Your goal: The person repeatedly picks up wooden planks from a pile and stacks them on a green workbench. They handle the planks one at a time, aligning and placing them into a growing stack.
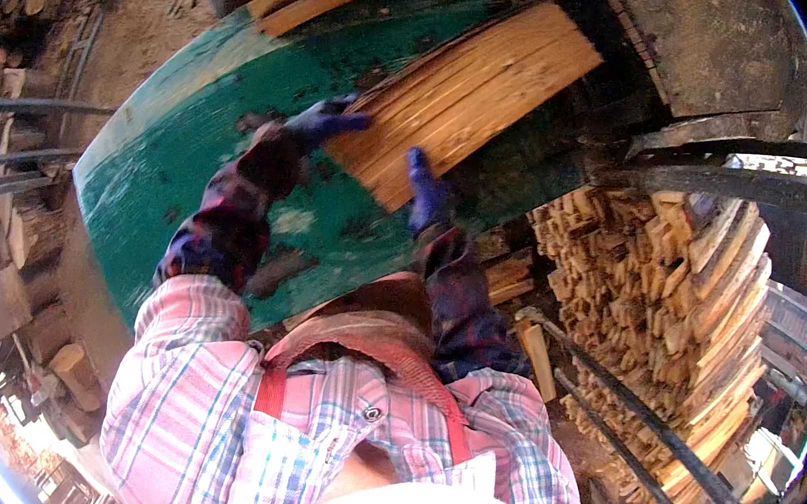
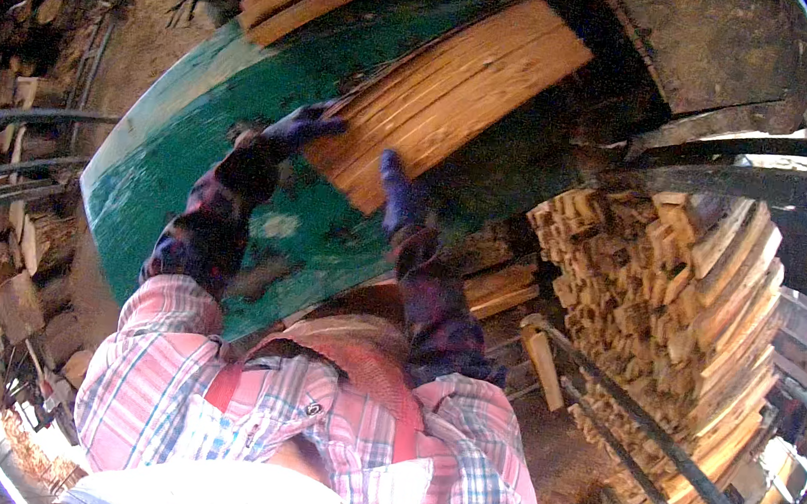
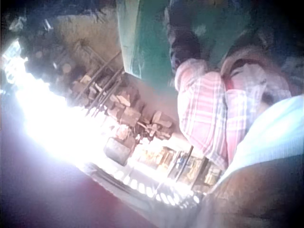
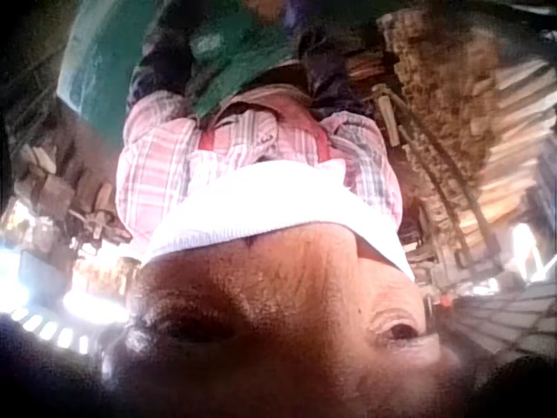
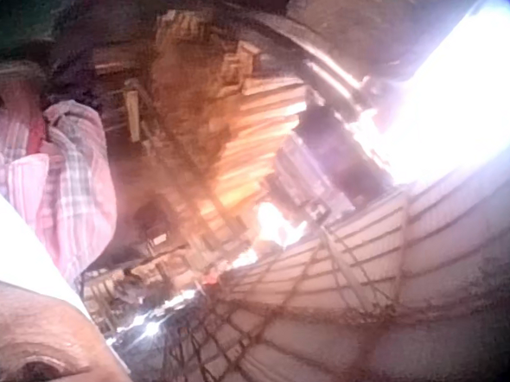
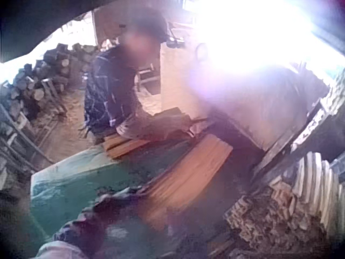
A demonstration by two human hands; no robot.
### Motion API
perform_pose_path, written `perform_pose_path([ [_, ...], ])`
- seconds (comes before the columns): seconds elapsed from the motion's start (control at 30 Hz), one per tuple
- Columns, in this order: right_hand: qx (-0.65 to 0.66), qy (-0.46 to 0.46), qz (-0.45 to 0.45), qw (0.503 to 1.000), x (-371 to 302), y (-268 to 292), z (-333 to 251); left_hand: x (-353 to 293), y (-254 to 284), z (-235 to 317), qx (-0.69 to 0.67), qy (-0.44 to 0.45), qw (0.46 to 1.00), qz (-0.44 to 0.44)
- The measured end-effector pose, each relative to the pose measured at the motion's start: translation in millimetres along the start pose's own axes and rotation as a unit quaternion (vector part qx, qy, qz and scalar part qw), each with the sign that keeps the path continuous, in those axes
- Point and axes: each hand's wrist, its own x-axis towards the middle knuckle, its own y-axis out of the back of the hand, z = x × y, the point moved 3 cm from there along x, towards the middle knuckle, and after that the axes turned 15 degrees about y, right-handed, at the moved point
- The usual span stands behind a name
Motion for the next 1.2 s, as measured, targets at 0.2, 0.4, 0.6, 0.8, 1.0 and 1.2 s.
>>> perform_pose_path([
  [0.2,-0.027,0.018,-0.206,0.978,-196,-106,117,-196,45,-256,-0.266,-0.012,0.964,0.024],
  [0.4,-0.01,-0.096,-0.409,0.907,-316,-199,156,-358,36,-395,-0.479,0.057,0.862,0.154],
  [0.6,-0.491,0.103,-0.572,0.649,-352,-252,215,-367,9,-515,-0.571,0.022,0.781,0.254],
  [0.8,-0.395,-0.043,-0.704,0.589,-326,-251,213,-409,30,-533,-0.435,0.007,0.84,0.323],
  [1.0,0.039,-0.208,-0.45,0.868,-343,-228,109,-409,24,-370,-0.163,0.016,0.875,0.456],
  [1.2,-0.098,0.02,-0.228,0.969,-271,-51,160,-306,-99,-282,0.148,-0.143,0.974,0.094],
])
